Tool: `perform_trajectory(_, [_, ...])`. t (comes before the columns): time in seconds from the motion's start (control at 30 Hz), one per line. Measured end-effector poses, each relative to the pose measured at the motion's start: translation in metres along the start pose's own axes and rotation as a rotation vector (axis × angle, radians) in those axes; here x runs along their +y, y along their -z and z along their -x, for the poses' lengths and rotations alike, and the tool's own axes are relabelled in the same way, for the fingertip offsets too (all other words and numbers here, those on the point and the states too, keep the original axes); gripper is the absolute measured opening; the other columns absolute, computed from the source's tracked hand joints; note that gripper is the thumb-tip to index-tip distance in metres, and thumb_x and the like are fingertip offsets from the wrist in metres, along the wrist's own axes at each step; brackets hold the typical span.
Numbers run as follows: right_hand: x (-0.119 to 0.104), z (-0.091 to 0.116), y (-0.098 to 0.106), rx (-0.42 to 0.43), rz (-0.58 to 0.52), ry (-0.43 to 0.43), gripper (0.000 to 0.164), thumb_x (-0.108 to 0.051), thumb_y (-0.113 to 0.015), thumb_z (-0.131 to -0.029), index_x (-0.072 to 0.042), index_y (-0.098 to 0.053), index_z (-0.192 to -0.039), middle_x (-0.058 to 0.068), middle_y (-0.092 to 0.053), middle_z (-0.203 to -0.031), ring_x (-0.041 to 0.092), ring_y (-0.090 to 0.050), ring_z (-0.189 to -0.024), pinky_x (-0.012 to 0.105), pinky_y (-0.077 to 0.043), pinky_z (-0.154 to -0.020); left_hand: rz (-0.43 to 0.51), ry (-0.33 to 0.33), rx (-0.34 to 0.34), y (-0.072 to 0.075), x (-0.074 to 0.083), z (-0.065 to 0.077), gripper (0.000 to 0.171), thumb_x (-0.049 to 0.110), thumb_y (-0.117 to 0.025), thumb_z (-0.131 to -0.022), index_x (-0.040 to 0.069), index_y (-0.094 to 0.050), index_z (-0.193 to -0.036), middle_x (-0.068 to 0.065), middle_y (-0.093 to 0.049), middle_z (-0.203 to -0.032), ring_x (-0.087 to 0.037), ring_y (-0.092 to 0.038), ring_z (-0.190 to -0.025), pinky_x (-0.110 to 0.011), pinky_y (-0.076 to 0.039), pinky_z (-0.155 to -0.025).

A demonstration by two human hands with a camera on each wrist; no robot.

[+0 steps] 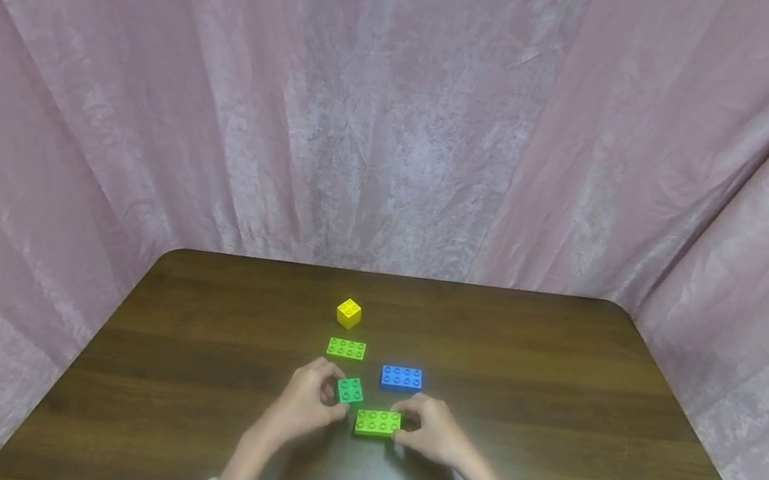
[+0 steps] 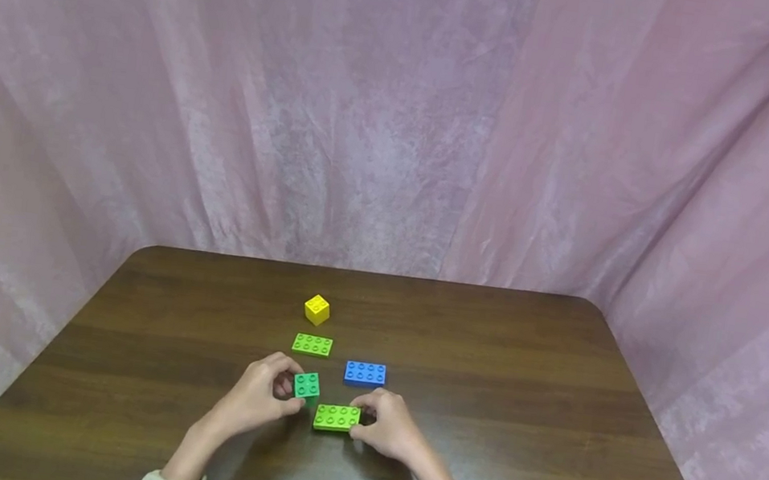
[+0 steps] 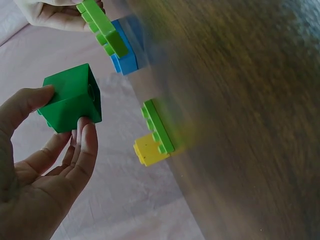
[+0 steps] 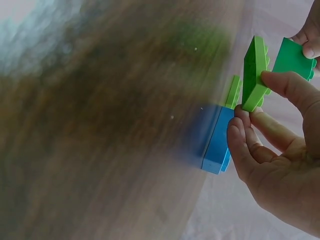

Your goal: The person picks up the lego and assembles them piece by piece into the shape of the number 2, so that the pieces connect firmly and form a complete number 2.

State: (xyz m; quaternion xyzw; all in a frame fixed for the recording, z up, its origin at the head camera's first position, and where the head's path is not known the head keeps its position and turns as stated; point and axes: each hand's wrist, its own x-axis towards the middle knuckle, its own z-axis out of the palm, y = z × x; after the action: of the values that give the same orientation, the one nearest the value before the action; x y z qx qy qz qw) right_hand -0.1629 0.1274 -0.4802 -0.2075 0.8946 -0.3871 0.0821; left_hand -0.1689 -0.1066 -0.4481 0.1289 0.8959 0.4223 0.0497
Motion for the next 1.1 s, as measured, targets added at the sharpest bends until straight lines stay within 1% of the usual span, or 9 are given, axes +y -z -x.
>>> perform_trajectory(0.2, [0.0002,-0.0017,-0.0011,-0.007,-0.004,-0.019,0.031,-0.006,-0.073,-0.074,0.001,-0.071,-0.104,0.005,-0.064,-0.088,0.010,-0.053,-0.079,0.018,-0.048,-0.067,0.014,-0.008,-0.025,-0.0004,0.0007,0.0001,0.033,0.004,-0.076,-0.074,-0.002,-0.063,-0.105,-0.008,-0.060,-0.091,-0.018,-0.057,-0.081,-0.022,-0.053,-0.068])
perform_trajectory(0.4, [0.0029,-0.0023,-0.0023,-0.017,-0.011,-0.027,0.032,-0.004,-0.074,-0.073,0.001,-0.070,-0.104,0.007,-0.064,-0.088,0.012,-0.054,-0.079,0.019,-0.049,-0.066,0.004,-0.004,-0.036,-0.0027,-0.0024,-0.0017,0.032,0.004,-0.077,-0.074,-0.002,-0.064,-0.103,-0.008,-0.060,-0.088,-0.017,-0.056,-0.079,-0.021,-0.051,-0.065])
perform_trajectory(0.57, [0.0055,-0.0024,-0.0026,-0.014,-0.003,-0.034,0.032,-0.003,-0.074,-0.072,0.001,-0.071,-0.104,0.006,-0.065,-0.089,0.012,-0.054,-0.079,0.019,-0.049,-0.066,0.016,-0.009,-0.050,-0.0042,-0.0042,-0.0021,0.032,0.004,-0.077,-0.074,-0.002,-0.063,-0.103,-0.009,-0.060,-0.089,-0.018,-0.056,-0.079,-0.021,-0.051,-0.066])
perform_trajectory(0.8, [0.0052,-0.0034,-0.0033,-0.029,0.014,-0.053,0.032,-0.003,-0.073,-0.072,0.000,-0.071,-0.103,0.005,-0.064,-0.090,0.012,-0.054,-0.080,0.022,-0.050,-0.069,0.016,-0.016,-0.047,-0.0054,-0.0059,-0.0024,0.032,0.003,-0.077,-0.074,-0.003,-0.063,-0.102,-0.009,-0.060,-0.089,-0.018,-0.057,-0.080,-0.022,-0.052,-0.067])
perform_trajectory(1.1, [0.0052,-0.0048,-0.0062,-0.016,0.052,-0.029,0.029,-0.003,-0.075,-0.070,-0.001,-0.072,-0.098,0.004,-0.063,-0.088,0.012,-0.052,-0.080,0.024,-0.047,-0.070,0.028,0.004,-0.053,-0.0061,-0.0072,-0.0018,0.034,0.004,-0.076,-0.075,-0.002,-0.062,-0.105,-0.008,-0.059,-0.090,-0.017,-0.056,-0.080,-0.022,-0.052,-0.066])
